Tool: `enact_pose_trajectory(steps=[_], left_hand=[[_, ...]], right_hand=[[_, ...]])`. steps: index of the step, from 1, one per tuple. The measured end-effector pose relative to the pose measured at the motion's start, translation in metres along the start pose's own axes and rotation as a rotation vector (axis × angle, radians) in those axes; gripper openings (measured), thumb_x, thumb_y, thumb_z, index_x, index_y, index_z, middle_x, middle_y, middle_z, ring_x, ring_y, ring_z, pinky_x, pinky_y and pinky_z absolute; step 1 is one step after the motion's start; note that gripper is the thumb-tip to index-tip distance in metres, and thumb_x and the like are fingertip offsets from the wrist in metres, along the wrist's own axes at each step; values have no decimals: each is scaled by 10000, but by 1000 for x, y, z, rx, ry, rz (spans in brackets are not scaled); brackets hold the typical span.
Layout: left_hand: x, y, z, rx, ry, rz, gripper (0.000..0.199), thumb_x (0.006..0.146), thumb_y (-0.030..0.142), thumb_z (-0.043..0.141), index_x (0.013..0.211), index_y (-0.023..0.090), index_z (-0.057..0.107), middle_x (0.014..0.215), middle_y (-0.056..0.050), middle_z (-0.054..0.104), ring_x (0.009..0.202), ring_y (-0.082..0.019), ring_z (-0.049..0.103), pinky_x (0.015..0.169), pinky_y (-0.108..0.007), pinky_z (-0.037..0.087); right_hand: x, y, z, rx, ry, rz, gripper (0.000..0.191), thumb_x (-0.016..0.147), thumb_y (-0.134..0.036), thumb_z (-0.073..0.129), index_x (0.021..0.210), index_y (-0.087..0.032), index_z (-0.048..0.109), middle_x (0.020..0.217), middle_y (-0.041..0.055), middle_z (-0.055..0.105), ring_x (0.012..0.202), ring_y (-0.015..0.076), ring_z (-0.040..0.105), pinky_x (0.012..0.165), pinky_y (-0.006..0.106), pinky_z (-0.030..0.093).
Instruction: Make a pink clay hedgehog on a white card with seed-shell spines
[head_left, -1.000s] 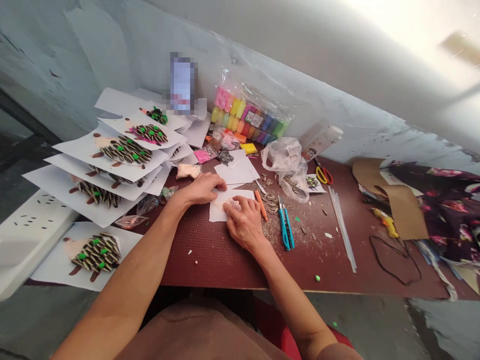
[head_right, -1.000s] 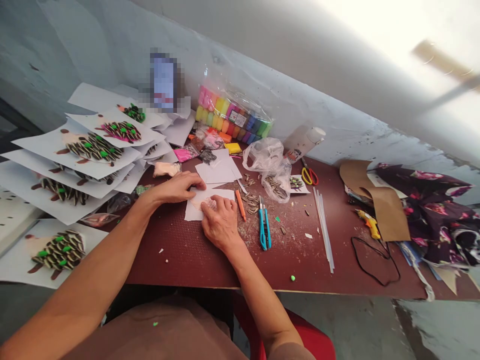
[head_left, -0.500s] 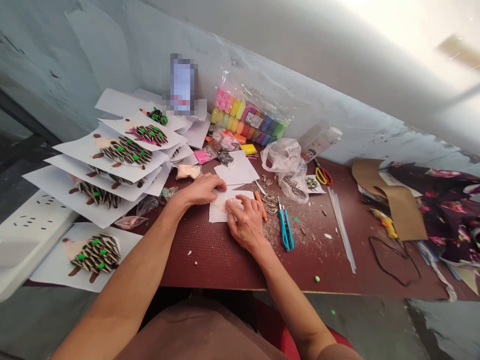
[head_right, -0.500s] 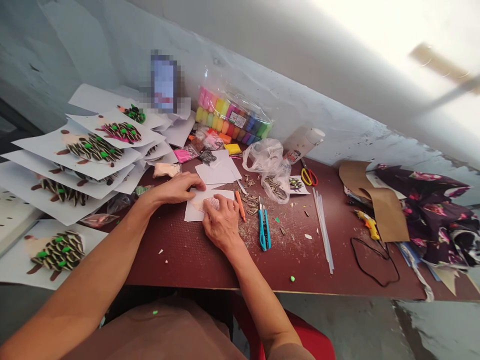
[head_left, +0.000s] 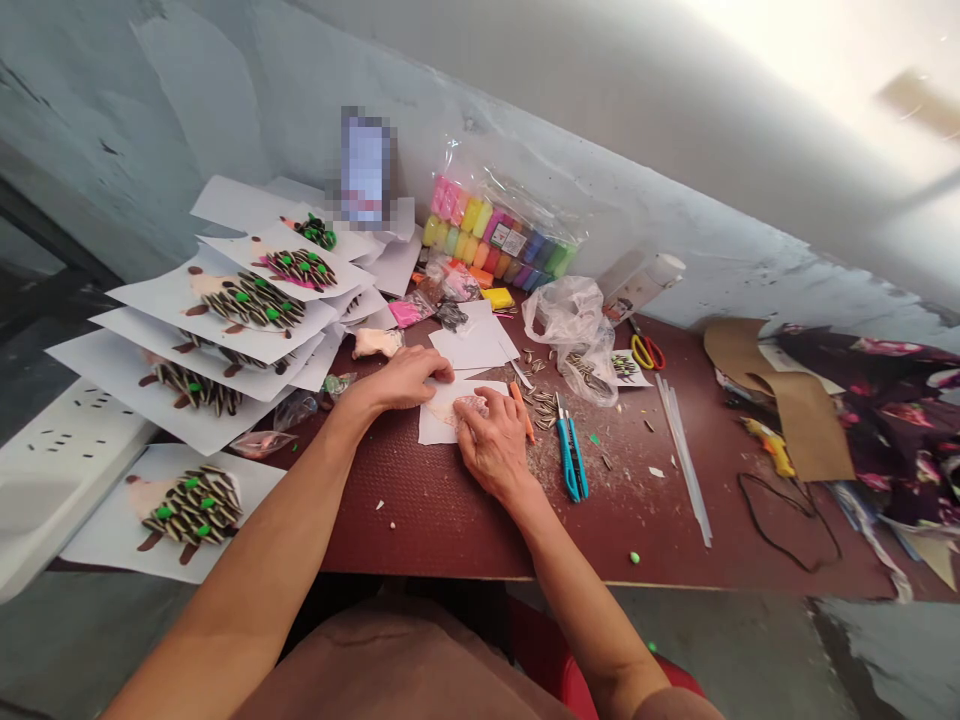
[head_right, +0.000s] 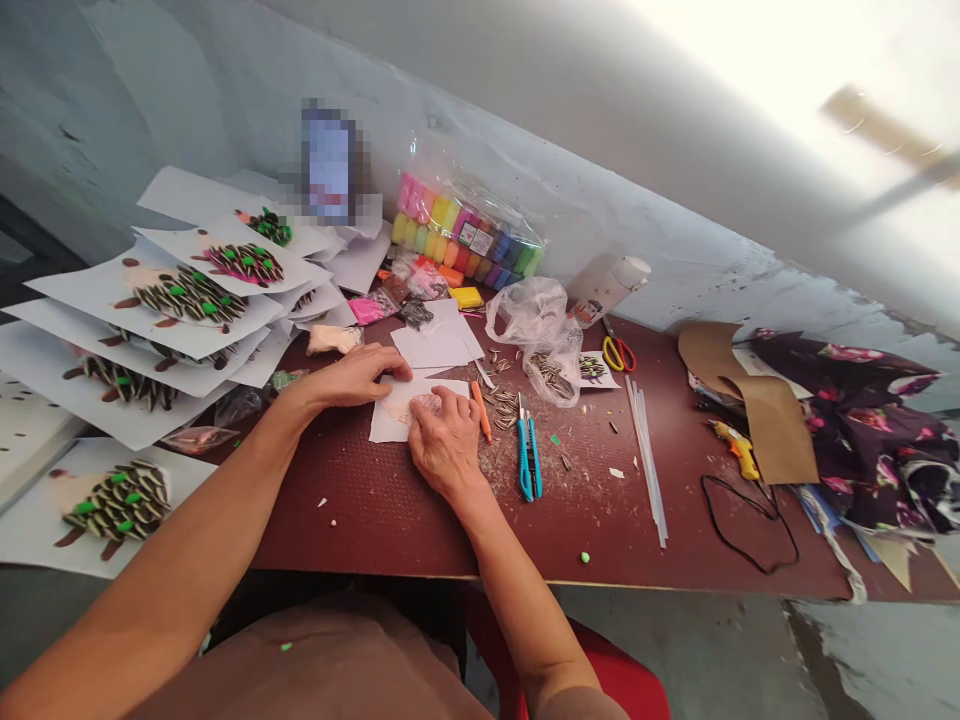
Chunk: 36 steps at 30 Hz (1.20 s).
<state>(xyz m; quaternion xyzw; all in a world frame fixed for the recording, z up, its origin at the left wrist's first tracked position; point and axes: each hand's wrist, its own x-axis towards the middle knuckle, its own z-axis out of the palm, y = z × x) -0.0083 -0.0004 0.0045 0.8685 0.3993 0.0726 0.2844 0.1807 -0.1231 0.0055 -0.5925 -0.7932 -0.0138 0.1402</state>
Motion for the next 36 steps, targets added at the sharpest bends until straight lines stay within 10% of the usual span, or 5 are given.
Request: enact_pose_trajectory(steps=[36], left_hand=[[0, 0, 0, 17, 3, 6, 422, 718, 115, 530, 1076, 224, 723, 1132, -48, 741, 1081, -256, 618, 966, -373, 460]], right_hand=[[-8, 2, -3, 30, 35, 4, 241, 967, -269, 577, 1150, -299, 731, 1348, 79, 564, 1168, 257, 520, 1075, 459, 346]])
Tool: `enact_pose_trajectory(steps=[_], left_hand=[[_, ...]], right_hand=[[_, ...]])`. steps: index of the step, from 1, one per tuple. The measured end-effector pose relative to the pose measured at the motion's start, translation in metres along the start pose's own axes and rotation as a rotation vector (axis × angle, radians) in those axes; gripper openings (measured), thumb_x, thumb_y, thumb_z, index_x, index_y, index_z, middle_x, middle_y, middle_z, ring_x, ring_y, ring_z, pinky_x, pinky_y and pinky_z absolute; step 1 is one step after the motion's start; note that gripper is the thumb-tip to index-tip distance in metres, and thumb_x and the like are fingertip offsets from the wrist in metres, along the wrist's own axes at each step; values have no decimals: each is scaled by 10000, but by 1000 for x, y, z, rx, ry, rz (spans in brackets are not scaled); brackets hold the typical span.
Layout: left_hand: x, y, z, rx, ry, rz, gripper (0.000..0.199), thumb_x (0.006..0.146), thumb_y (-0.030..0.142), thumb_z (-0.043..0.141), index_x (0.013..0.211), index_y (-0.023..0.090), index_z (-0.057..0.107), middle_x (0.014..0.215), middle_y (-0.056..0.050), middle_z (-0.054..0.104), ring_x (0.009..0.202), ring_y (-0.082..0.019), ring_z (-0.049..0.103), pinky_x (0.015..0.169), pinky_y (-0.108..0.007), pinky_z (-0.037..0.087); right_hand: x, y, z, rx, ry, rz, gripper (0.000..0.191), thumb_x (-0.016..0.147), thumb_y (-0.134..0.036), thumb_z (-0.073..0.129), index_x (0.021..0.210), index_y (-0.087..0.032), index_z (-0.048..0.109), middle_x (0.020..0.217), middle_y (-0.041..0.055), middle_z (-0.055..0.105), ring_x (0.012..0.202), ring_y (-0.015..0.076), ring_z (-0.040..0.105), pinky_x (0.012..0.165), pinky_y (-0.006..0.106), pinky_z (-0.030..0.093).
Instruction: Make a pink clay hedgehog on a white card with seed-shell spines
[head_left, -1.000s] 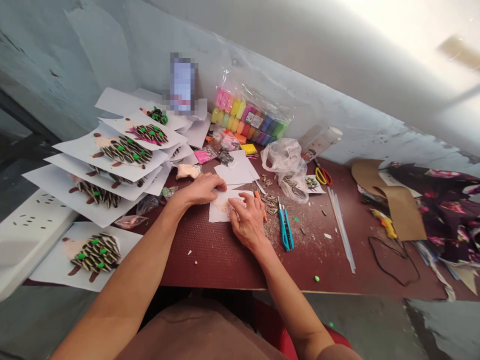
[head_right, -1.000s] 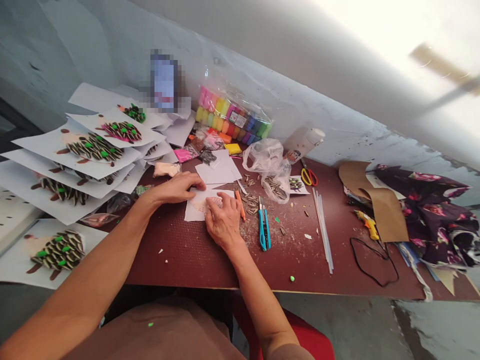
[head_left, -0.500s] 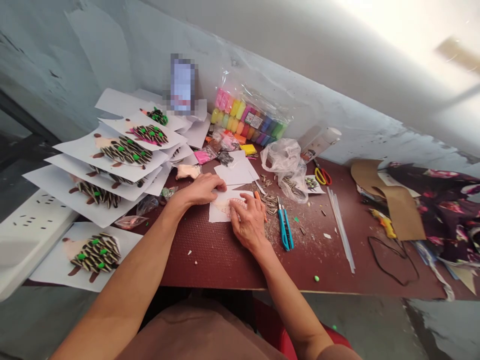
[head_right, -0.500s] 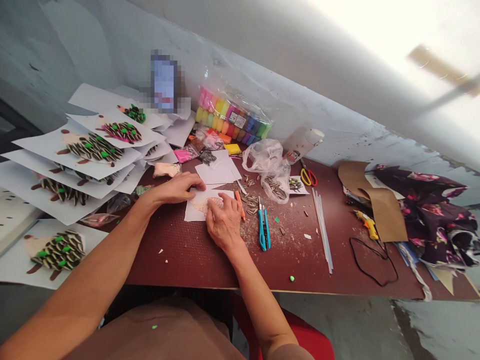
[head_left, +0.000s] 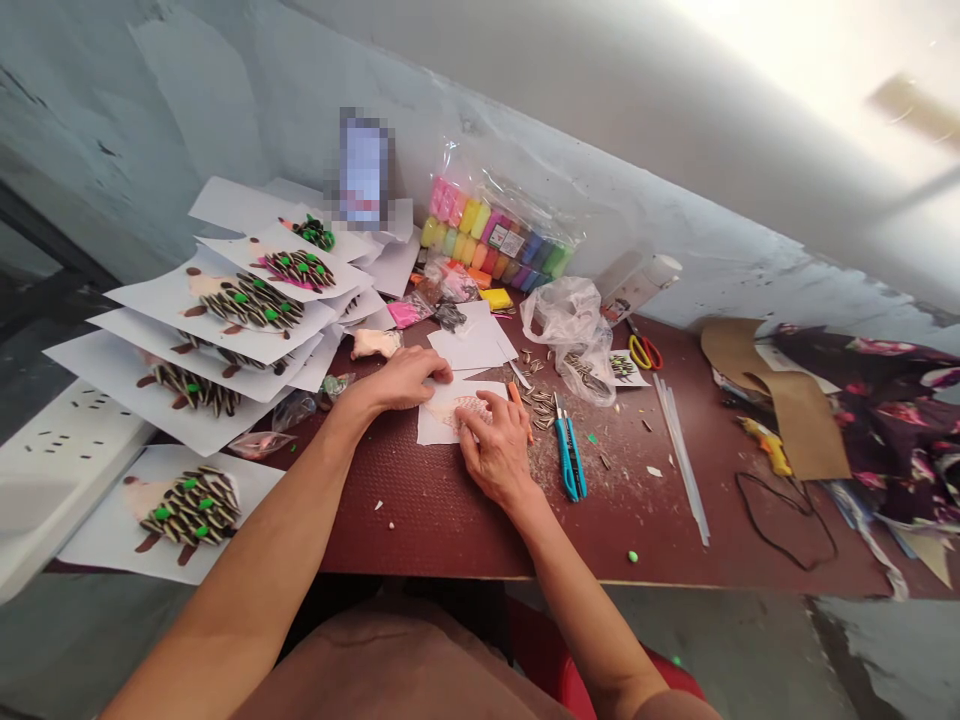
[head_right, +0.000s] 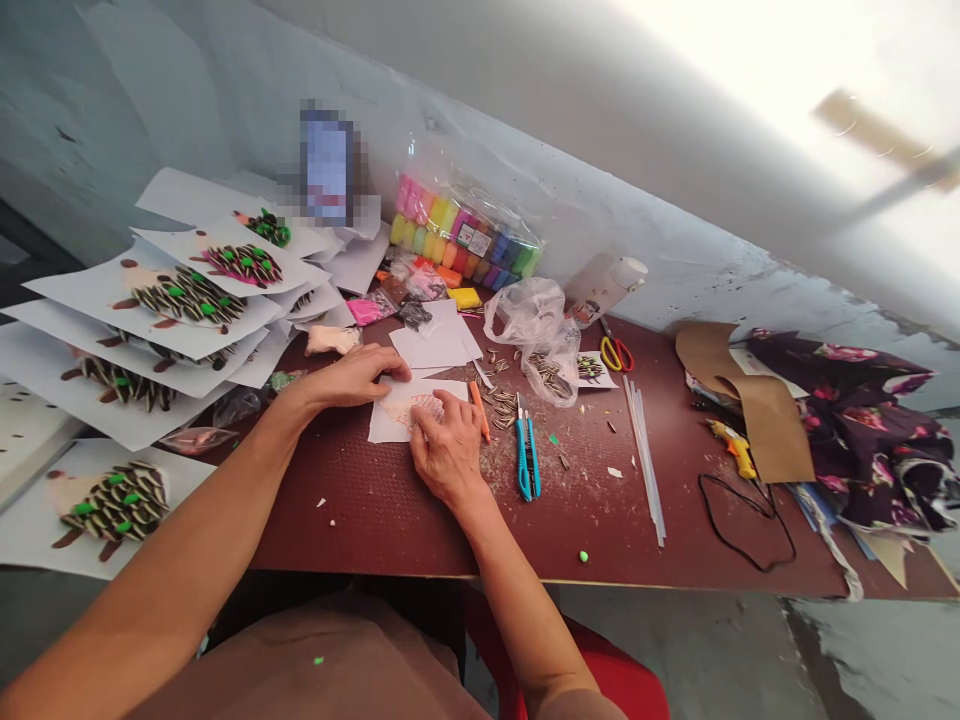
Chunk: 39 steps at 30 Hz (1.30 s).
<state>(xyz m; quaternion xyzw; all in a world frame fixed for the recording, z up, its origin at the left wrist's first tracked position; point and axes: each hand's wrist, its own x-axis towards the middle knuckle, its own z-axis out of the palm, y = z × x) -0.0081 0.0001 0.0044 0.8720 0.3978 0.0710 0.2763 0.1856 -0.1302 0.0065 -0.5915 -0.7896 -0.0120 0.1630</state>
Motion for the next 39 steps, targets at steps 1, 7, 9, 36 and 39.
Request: enact_pose_trajectory(steps=[1, 7, 9, 36, 39], left_hand=[[0, 0, 0, 0, -1, -2, 422, 720, 113, 529, 1078, 224, 723, 1138, -50, 739, 1088, -258, 618, 969, -376, 459], [-1, 5, -3, -5, -20, -26, 426, 731, 94, 521, 1090, 203, 721, 1167, -72, 726, 1130, -275, 610, 997, -395, 444], [-2, 5, -3, -10, -21, -27, 431, 730, 89, 520, 1094, 203, 720, 1172, -72, 724, 1137, -277, 609, 1000, -398, 442], [-2, 7, -4, 4, -26, -34, 421, 733, 81, 527, 1093, 193, 716, 1185, -71, 721, 1146, -273, 604, 996, -383, 440], [-2, 8, -4, 2, -32, -37, 425, 735, 78, 526, 1102, 185, 714, 1182, -77, 719, 1144, -275, 602, 999, -386, 437]], right_hand=[[0, -1, 0, -2, -7, -8, 247, 964, -272, 583, 1163, -304, 725, 1359, 78, 559, 1174, 258, 519, 1071, 460, 349], [1, -2, 1, -27, -27, -17, 249, 973, -284, 579, 1177, -291, 722, 1365, 95, 567, 1202, 262, 507, 1049, 449, 361], [1, -2, 1, -21, -14, -12, 242, 972, -286, 582, 1166, -295, 726, 1363, 87, 570, 1196, 255, 513, 1051, 446, 361], [-2, -2, 4, 12, 22, -146, 238, 981, -318, 580, 1164, -314, 732, 1422, 90, 561, 1142, 257, 540, 1017, 446, 357], [-2, -4, 3, 23, 14, -149, 256, 974, -326, 588, 1194, -311, 719, 1454, 93, 538, 1156, 266, 538, 1026, 454, 355]])
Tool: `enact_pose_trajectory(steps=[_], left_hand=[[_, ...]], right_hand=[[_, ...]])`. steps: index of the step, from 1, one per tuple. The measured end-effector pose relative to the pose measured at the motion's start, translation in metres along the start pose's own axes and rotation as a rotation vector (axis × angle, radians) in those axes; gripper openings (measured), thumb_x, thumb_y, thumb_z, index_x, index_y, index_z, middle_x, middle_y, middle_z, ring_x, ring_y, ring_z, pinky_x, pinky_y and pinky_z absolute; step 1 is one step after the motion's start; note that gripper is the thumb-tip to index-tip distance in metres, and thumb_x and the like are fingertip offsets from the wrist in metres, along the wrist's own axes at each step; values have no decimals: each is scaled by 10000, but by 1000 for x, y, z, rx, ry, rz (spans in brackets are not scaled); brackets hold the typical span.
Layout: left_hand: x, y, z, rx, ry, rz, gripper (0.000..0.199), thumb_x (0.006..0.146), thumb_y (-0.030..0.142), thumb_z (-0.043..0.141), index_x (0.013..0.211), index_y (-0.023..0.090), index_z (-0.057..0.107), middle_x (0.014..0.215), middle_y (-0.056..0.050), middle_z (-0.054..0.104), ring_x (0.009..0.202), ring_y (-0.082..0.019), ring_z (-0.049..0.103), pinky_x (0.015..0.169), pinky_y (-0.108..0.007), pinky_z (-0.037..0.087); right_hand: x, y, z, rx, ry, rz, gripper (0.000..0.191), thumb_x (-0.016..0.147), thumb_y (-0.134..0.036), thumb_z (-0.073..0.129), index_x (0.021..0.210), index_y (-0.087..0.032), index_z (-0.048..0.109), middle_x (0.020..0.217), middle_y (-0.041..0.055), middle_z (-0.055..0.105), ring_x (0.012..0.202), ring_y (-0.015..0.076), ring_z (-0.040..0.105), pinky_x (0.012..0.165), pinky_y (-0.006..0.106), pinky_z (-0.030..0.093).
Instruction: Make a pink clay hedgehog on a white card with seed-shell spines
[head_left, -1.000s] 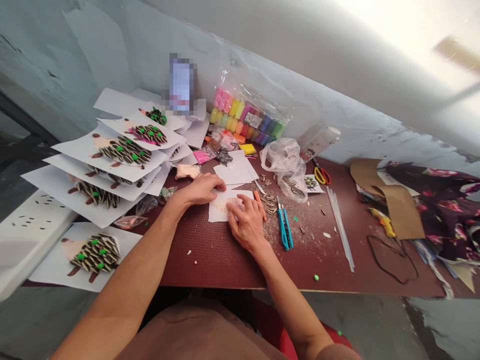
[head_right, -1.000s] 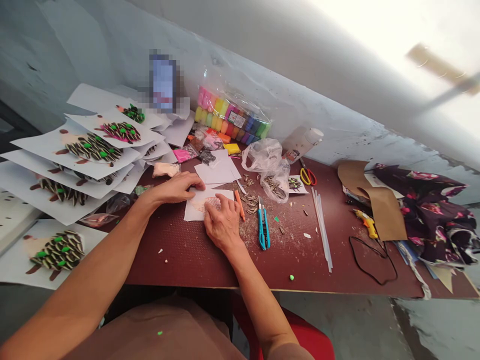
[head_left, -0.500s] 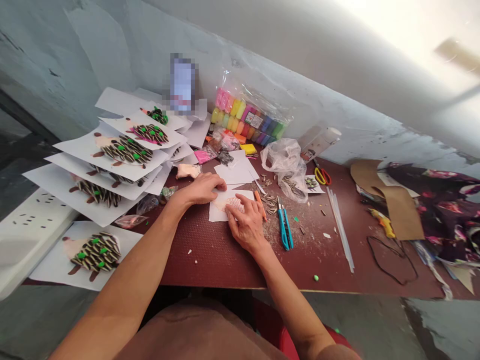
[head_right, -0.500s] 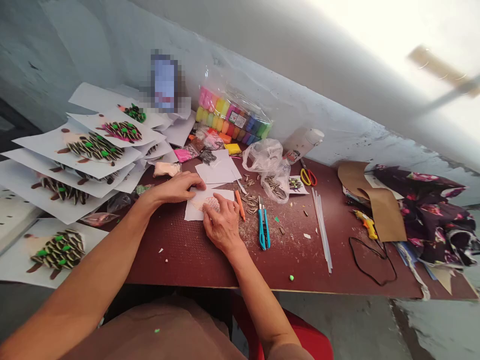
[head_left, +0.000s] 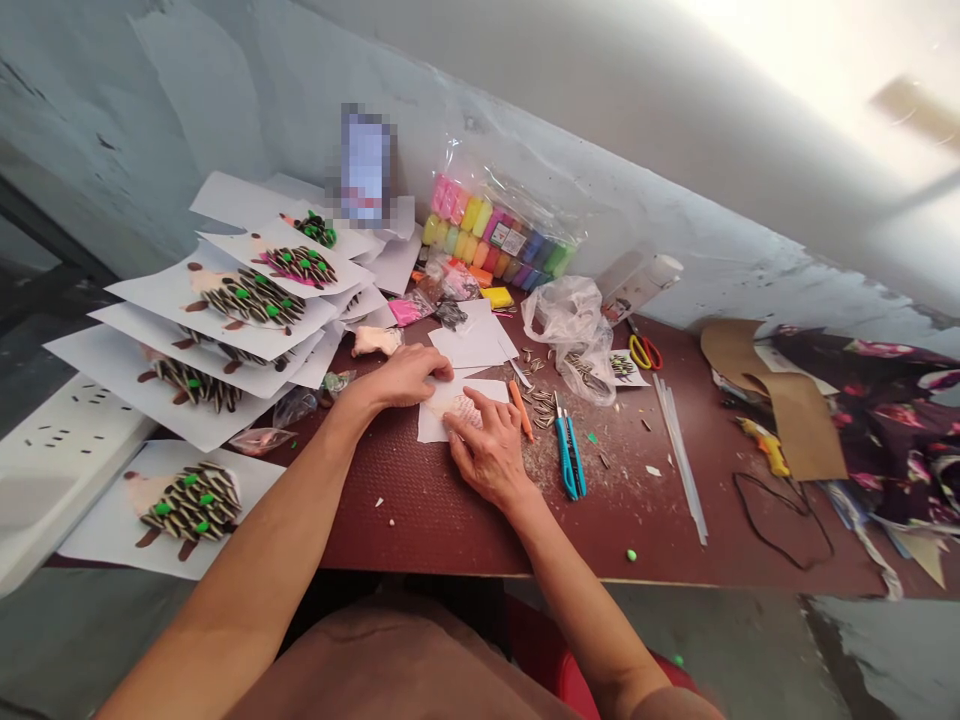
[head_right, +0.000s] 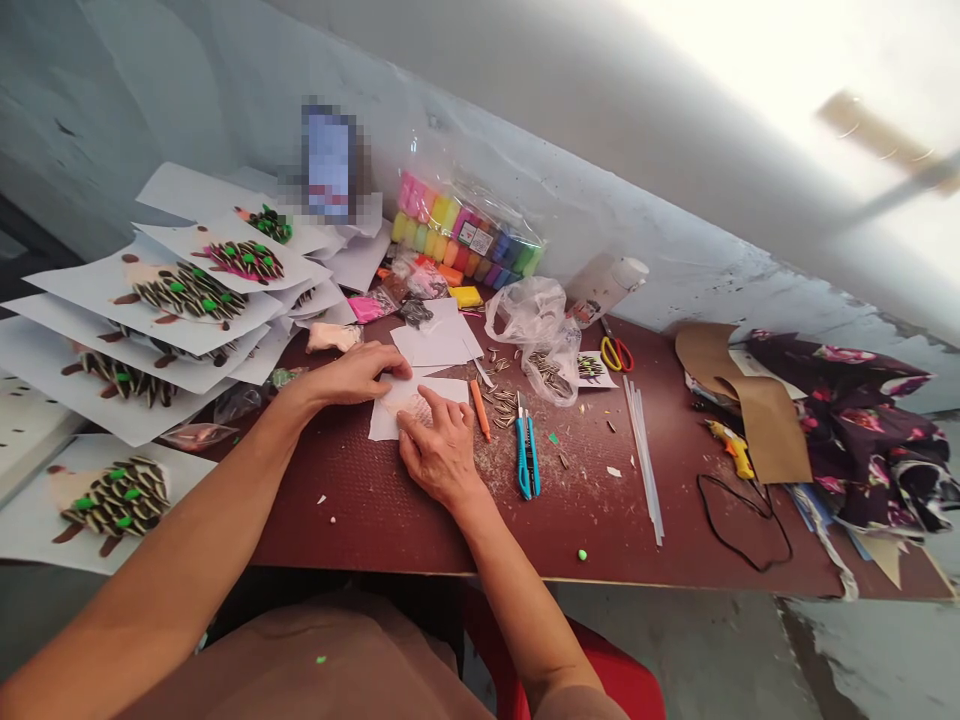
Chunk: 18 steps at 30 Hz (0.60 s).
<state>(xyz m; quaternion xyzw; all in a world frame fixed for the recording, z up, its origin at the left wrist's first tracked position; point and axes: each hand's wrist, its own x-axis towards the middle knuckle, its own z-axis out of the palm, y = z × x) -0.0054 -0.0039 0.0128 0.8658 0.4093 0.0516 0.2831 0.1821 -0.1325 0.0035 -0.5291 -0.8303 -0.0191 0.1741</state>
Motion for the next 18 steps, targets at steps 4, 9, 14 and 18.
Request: enact_pose_trajectory(steps=[4, 9, 14, 18], left_hand=[[-1, 0, 0, -2, 5, 6, 421, 731, 78, 528, 1093, 186, 714, 1180, -78, 718, 1144, -275, 600, 1000, -387, 437], [0, -3, 2, -1, 14, 16, 423, 728, 83, 528, 1091, 195, 715, 1165, -71, 723, 1127, -271, 605, 990, -387, 445], [1, -4, 2, 2, 16, 16, 432, 725, 83, 527, 1093, 199, 721, 1159, -67, 727, 1120, -267, 610, 986, -384, 447], [1, -3, 2, 9, 16, 16, 427, 731, 86, 529, 1096, 198, 721, 1160, -66, 728, 1123, -267, 608, 992, -384, 443]], right_hand=[[1, -1, 1, 2, -5, -19, 255, 972, -318, 589, 1191, -301, 718, 1428, 101, 560, 1170, 272, 537, 1026, 463, 354], [-1, 2, 1, 19, 81, 8, 210, 973, -293, 574, 1102, -278, 739, 1389, 90, 590, 1130, 250, 556, 996, 447, 387], [-3, 3, 0, -22, 161, 21, 180, 971, -275, 567, 950, -263, 745, 1333, 70, 626, 1107, 238, 561, 998, 442, 391], [-2, 1, 1, -43, 144, -17, 181, 972, -284, 566, 951, -253, 743, 1329, 83, 632, 1083, 239, 566, 971, 433, 397]])
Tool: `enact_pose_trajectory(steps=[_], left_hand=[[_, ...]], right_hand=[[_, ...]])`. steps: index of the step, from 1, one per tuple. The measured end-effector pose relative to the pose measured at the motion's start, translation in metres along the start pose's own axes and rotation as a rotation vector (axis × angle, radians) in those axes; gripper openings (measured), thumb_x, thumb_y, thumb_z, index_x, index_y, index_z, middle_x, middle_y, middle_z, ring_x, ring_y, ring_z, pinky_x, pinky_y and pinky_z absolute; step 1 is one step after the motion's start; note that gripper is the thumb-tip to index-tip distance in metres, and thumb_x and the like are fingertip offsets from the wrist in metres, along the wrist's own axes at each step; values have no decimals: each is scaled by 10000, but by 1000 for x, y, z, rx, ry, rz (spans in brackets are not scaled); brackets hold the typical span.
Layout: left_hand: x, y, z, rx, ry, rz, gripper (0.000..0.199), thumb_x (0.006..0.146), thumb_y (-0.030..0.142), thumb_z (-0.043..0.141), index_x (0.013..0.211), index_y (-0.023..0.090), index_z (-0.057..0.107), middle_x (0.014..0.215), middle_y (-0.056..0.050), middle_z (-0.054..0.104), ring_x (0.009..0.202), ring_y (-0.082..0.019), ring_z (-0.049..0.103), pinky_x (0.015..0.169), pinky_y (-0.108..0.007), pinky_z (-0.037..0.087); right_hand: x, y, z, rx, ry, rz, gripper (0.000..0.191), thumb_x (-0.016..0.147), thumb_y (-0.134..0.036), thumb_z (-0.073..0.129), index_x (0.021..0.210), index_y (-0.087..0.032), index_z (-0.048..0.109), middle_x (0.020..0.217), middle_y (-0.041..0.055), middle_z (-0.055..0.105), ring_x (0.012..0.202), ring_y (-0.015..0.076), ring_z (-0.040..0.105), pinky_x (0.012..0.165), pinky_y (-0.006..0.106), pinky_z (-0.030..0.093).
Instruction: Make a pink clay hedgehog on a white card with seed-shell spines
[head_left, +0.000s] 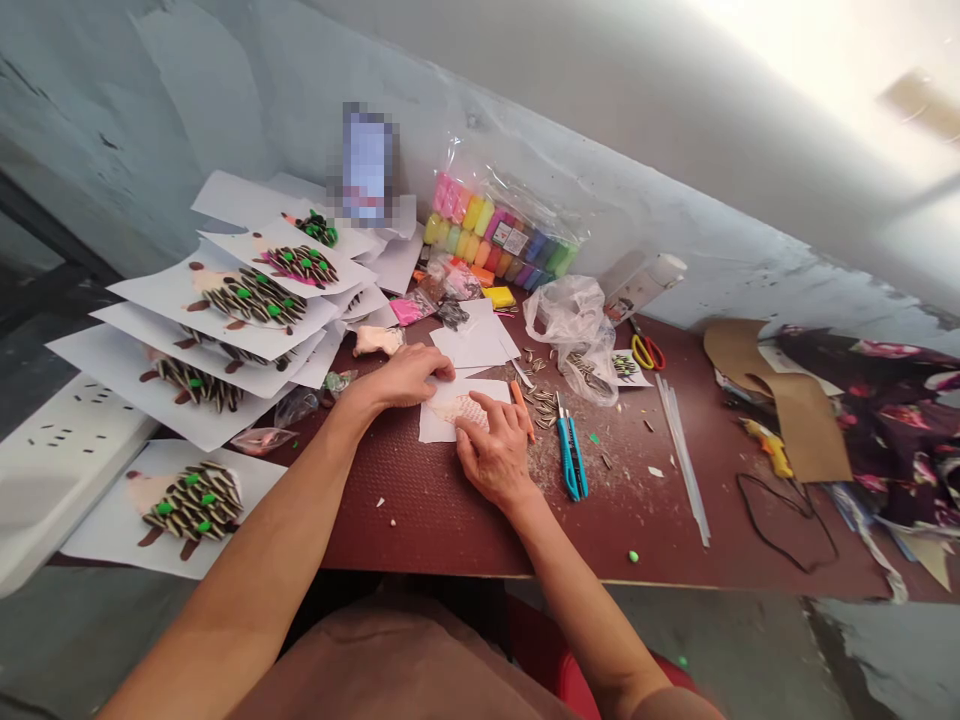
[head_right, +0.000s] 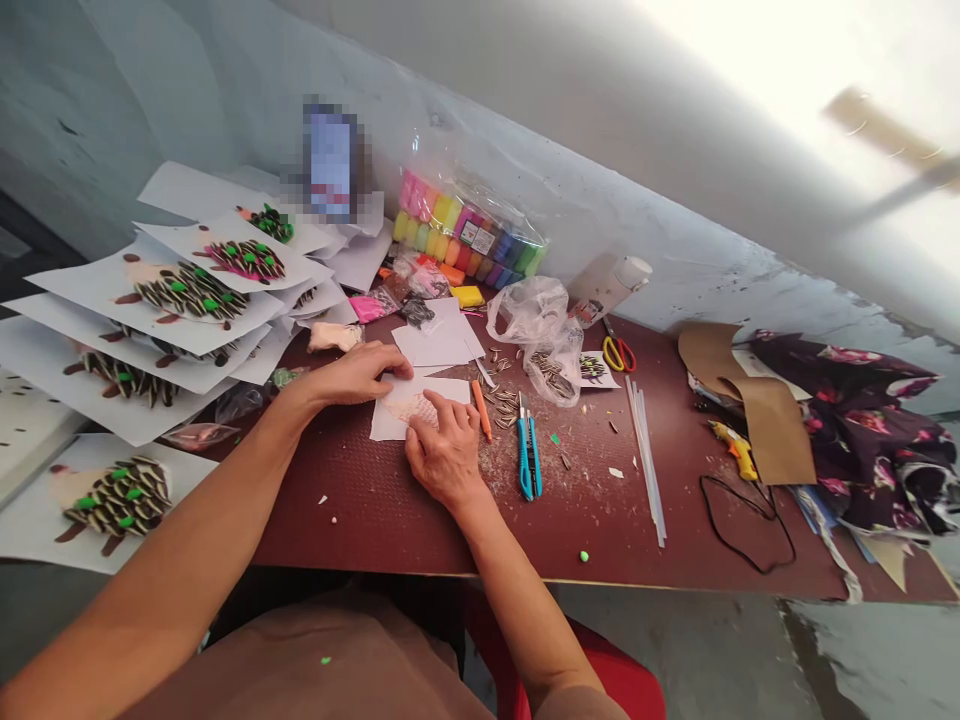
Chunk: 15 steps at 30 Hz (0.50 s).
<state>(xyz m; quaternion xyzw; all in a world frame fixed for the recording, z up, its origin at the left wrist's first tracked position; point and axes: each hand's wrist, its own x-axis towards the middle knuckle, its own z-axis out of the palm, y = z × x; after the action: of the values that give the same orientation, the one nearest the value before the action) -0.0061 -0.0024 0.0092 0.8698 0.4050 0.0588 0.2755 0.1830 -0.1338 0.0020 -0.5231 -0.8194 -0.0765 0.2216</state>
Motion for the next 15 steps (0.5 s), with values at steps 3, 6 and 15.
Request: enact_pose_trajectory(steps=[3, 6, 15], left_hand=[[0, 1, 0, 3, -5, -7, 428, 733, 84, 529, 1102, 190, 719, 1167, -73, 725, 1130, -270, 605, 994, -388, 442], [0, 0, 1, -1, -1, -2, 429, 731, 86, 531, 1100, 198, 719, 1169, -68, 725, 1124, -265, 606, 989, -382, 445], [0, -3, 1, -13, 17, 20, 424, 720, 99, 531, 1081, 206, 726, 1151, -63, 731, 1106, -263, 613, 983, -385, 457]], right_hand=[[0, -1, 1, -4, -11, -2, 176, 971, -289, 570, 988, -248, 741, 1334, 91, 629, 1090, 243, 560, 976, 431, 392], [0, 0, 1, -14, -27, 10, 178, 971, -287, 574, 1032, -245, 736, 1342, 95, 622, 1093, 246, 554, 978, 430, 387], [1, 1, 2, 11, -90, 56, 144, 958, -258, 597, 1007, -254, 732, 1347, 83, 604, 1122, 251, 534, 1001, 427, 368]])
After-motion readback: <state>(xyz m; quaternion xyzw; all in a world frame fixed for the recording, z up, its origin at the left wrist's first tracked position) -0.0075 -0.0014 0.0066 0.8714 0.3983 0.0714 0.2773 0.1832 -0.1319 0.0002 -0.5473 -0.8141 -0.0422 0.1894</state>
